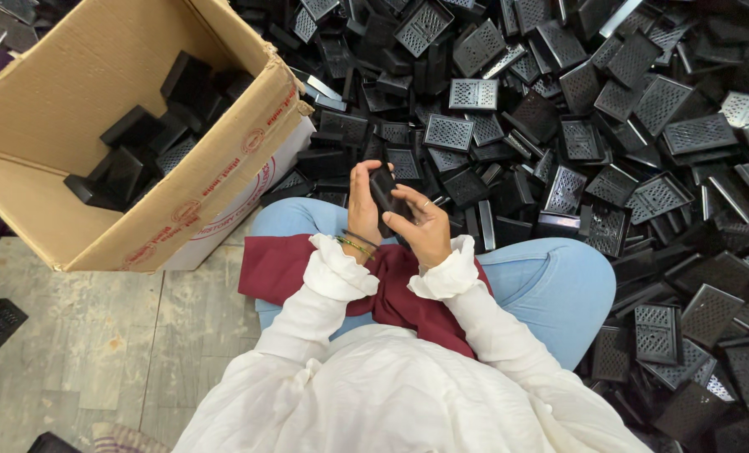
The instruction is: The person sits on the floor next to a large pile of black perforated plastic boxes and a cardboard carton. They pick up individual plastic boxes from the pile, turn them over in their hands, and place them into the cardboard box, repeating this continuously while another person's arm occasionally reaches into the same box.
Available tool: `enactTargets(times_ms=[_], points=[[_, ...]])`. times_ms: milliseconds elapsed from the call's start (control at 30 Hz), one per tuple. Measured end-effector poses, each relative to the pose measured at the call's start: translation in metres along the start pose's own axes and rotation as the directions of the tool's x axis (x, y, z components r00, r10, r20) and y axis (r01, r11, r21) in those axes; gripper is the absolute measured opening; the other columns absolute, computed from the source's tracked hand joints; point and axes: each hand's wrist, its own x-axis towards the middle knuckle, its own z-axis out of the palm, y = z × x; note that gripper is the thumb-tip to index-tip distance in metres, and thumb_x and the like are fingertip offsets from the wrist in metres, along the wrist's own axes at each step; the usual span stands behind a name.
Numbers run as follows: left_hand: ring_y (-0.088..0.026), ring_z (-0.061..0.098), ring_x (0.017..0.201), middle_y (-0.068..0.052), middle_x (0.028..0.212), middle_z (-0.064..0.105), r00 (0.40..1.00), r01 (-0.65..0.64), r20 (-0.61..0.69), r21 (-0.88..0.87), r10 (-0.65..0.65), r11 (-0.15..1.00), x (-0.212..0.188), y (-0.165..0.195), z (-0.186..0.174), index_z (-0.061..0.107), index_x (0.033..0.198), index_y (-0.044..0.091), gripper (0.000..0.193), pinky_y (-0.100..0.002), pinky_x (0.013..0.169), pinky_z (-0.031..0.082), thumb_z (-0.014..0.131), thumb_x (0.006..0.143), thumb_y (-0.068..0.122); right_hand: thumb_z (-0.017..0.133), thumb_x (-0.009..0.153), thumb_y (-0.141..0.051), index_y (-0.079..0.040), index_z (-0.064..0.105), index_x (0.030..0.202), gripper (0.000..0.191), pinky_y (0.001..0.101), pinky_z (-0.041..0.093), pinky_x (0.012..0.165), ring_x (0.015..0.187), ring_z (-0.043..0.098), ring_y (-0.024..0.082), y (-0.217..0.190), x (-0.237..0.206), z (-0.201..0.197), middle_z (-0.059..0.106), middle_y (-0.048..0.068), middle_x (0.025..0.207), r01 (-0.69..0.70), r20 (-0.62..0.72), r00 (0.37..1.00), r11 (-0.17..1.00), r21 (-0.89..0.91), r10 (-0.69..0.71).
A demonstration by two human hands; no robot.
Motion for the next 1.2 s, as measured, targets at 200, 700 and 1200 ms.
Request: enactTargets(times_ms=[200,700,1200], points=[[-0.019,0.064,0.109,-0.013,0.124,0.067,0.991,-0.017,-0.130,0.032,0.021,0.999,-0.008,0.001,0.002,0.052,0.127,0.006,0.050,-0.031,0.099,0.052,0.028,0.112,0.048,0.080,0.083,0.006,0.005,0.065,0.129,0.048,0.0335,0.046,0.112,0.135,0.055,0.023,-0.007,-0.015,0.006,0.051,0.018,0.152,0.181,0.019,0.983,0.954,-0.238,-0.181],[-0.017,0.060,0.112,-0.011,0.126,0.059,1.000,0.011,-0.026,0.133,-0.008,0.991,-0.002,0.001,0.000,0.053,0.134,0.005,0.059,-0.029,0.103,0.049,0.023,0.114,0.052,0.082,0.085,0.003,0.008,0.057,0.137,0.058,0.0343,0.048,0.112,0.132,0.057,0.021,-0.020,-0.015,0.004,0.054,0.016,0.148,0.130,0.024,0.992,0.979,-0.160,-0.128],[-0.017,0.057,0.118,-0.009,0.126,0.058,0.998,-0.057,0.052,0.210,0.047,0.976,-0.005,0.008,0.004,0.053,0.131,0.005,0.053,-0.028,0.108,0.045,0.023,0.115,0.046,0.082,0.082,0.008,0.009,0.060,0.134,0.056,0.0329,0.056,0.102,0.120,0.065,0.019,-0.036,-0.016,0.001,0.062,0.017,0.138,-0.008,-0.001,1.000,0.999,-0.044,0.008]])
